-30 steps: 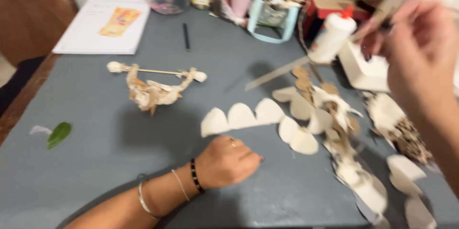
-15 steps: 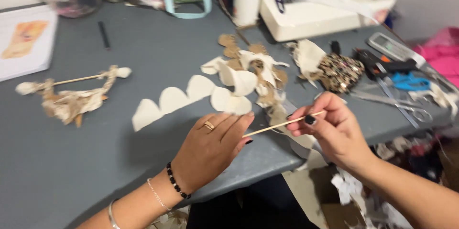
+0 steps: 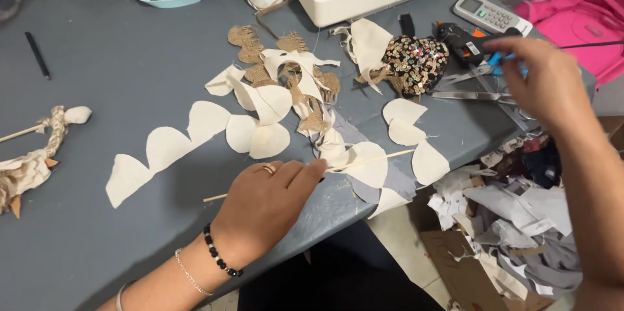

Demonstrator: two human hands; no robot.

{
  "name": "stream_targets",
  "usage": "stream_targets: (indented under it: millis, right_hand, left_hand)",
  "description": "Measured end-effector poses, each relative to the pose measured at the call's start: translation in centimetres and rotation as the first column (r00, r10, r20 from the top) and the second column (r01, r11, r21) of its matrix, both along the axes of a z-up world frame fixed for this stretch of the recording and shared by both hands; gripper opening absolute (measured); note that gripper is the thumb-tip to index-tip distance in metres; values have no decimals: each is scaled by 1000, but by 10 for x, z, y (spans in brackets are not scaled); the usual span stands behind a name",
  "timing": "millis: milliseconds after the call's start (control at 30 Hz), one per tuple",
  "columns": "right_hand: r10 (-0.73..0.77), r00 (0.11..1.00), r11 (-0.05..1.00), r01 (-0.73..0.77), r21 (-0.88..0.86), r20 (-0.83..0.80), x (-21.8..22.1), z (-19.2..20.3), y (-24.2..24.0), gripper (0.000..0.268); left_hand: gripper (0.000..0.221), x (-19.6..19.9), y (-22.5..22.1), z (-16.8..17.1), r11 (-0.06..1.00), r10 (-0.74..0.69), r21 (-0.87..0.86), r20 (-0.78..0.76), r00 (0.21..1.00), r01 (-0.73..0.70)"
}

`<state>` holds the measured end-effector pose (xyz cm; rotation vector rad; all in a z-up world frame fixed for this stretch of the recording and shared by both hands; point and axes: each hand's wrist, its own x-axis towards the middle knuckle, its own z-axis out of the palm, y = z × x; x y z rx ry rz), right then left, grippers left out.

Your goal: Assembling decorative fabric flowers by folding petals and using a hot glue gun

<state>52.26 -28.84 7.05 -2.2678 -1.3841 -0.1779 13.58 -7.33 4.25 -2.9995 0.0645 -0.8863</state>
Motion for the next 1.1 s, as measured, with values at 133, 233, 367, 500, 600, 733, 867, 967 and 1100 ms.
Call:
stream_targets:
  millis: [133, 233, 367, 500, 600, 733, 867, 967, 1100]
  right_hand:
    - [-86, 976, 995, 93, -29, 198, 57, -31, -8, 44]
    - [56, 983, 998, -57, 0, 173, 11, -5, 8, 32]
    - [476, 869, 863, -491, 120, 134, -82, 35, 34, 22]
    - [639, 756, 748, -653, 114, 142, -152, 41, 49, 56]
    - [678, 726, 719, -687, 104, 111, -186, 45, 60, 73]
    - [704, 708, 703, -706, 87, 47, -196, 30, 72, 39]
    - [640, 768, 765, -638, -89, -2, -194, 19, 67, 36]
    - [646, 763, 761, -641, -104, 24, -195, 7, 65, 32]
    - [653, 747, 755, -628, -189, 125, -198, -9, 63, 31]
  left_hand:
    - [32, 0, -1, 22, 1000, 1, 0, 44, 999, -1]
    - [27, -2, -5, 64, 953, 134, -266, -67, 989, -147]
    - [25, -7, -14, 105, 687, 59, -720, 192, 980, 100]
    - [13, -2, -18, 97, 405, -29, -862, 321, 947, 304]
    - [9, -5, -20, 78, 199, -61, -881, 425, 903, 428]
    - [6, -24, -20, 64, 21, -51, -891, 453, 890, 454]
    - [12, -61, 1, 46, 23, 88, -970, 245, 966, 244]
    - [10, -96, 28, 35, 63, 210, -998, 15, 978, 2]
    - [10, -131, 45, 23, 43, 238, -991, -114, 965, -127]
